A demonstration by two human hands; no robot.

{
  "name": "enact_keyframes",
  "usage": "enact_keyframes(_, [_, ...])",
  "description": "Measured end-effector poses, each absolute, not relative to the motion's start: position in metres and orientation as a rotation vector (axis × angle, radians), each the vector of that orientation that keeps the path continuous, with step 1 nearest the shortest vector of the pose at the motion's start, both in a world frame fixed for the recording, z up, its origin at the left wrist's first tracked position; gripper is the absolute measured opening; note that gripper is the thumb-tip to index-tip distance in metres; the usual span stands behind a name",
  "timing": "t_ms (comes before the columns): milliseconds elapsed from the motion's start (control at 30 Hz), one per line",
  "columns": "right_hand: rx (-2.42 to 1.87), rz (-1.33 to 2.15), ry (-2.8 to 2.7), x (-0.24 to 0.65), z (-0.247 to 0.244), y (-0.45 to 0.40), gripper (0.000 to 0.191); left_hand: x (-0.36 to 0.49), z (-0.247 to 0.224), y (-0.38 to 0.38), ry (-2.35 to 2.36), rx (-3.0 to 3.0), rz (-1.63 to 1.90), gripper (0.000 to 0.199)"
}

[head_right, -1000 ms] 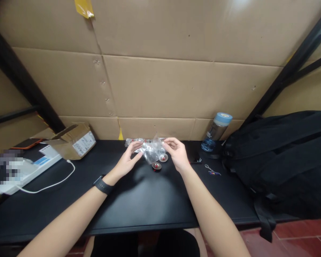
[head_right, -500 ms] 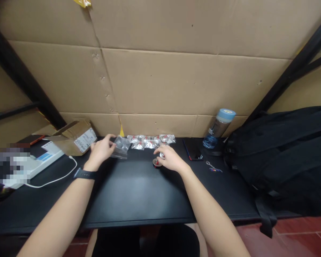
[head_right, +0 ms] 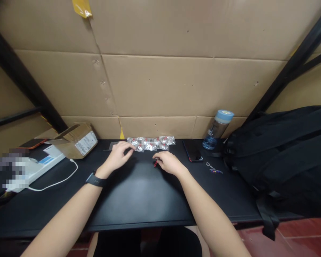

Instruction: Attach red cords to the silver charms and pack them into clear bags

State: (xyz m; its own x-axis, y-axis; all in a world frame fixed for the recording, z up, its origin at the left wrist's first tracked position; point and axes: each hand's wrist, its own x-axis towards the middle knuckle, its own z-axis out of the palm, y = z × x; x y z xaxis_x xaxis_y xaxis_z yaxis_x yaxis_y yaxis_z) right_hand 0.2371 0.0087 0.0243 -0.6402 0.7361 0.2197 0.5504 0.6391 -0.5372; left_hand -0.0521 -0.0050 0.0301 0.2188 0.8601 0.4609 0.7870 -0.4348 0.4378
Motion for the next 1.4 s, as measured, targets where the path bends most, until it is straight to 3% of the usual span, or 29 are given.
enact_keyframes(100, [-0.913, 0.982, -2.16, 0.23, 0.027, 0.007, 0.023, -0.031, 0.018, -0.007, 1.243, 2.34, 0.976, 0.027])
enact_keyframes(200, [-0.781, 1.309, -1.852, 0.22, 0.029, 0.002, 0.032, -0.009, 0.01, -0.012, 1.033, 2.179, 1.043, 0.028])
enact_keyframes(500, [-0.712, 1.43, -1.532, 0.206, 0.018, 0.0, 0.035, 0.004, 0.0, -0.014, 0.873, 1.885, 1.24, 0.026])
enact_keyframes(867, [-0.683, 1.268, -1.831, 0.202, 0.012, -0.008, 0.052, -0.001, 0.007, -0.017, 1.197, 2.136, 1.236, 0.013])
enact_keyframes(1100, [-0.792, 1.161, -1.962, 0.204, 0.01, -0.004, 0.049, -0.008, 0.013, -0.018, 1.404, 2.4, 0.91, 0.017])
enact_keyframes(1400, [-0.976, 0.779, -2.362, 0.222, 0.017, 0.003, 0.051, -0.035, 0.011, -0.008, 1.466, 2.524, 0.54, 0.02])
